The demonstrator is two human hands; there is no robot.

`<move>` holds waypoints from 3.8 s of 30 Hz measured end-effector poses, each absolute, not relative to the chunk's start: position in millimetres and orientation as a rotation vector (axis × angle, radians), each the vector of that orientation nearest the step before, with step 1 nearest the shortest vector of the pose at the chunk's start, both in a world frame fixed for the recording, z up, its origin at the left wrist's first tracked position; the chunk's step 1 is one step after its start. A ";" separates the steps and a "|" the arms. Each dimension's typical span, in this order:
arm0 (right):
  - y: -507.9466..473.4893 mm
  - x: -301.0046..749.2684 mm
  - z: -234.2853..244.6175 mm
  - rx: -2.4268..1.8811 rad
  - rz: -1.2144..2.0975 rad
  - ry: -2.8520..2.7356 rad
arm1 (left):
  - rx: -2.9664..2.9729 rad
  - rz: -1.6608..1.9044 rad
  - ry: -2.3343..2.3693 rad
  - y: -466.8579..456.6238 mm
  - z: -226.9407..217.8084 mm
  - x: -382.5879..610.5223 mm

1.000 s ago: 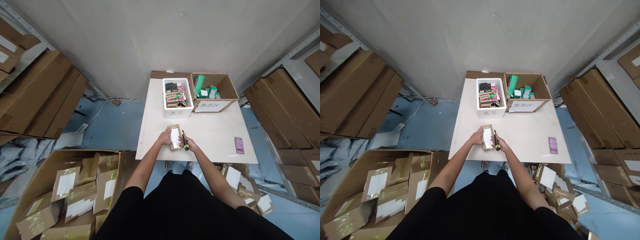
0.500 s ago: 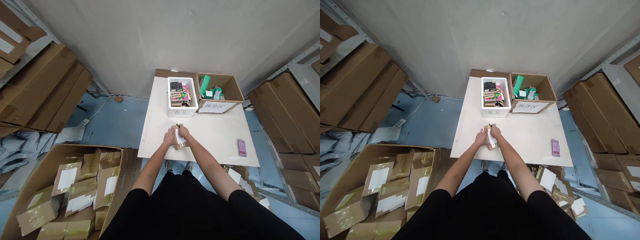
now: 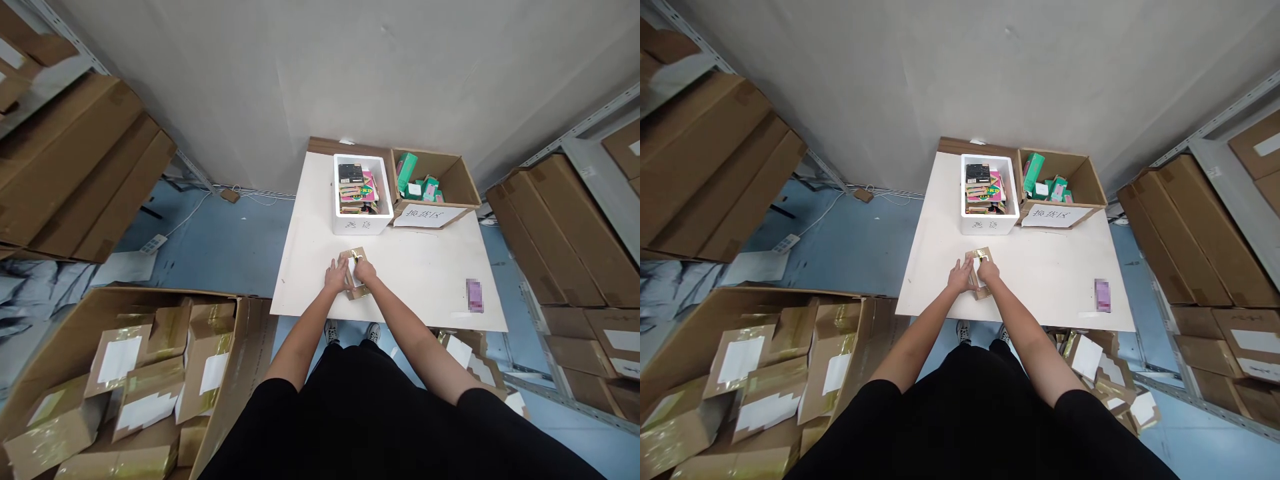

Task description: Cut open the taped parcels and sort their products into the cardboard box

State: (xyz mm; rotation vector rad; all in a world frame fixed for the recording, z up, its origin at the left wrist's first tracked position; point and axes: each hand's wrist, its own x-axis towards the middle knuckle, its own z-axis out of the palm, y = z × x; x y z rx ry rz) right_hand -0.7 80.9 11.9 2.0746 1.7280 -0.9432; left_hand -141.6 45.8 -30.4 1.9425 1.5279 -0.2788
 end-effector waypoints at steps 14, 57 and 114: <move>-21.7 65.0 53.4 1.838 -1.093 1.535 | 1.913 -0.295 1.587 41.5 -25.8 -137.1; 1.1 307.0 -21.6 2.363 -1.940 1.557 | 2.098 -0.491 1.695 1.1 -30.8 78.7; 20.1 315.6 -33.7 2.805 -1.921 1.779 | 2.123 -0.468 1.773 -1.8 -45.7 118.4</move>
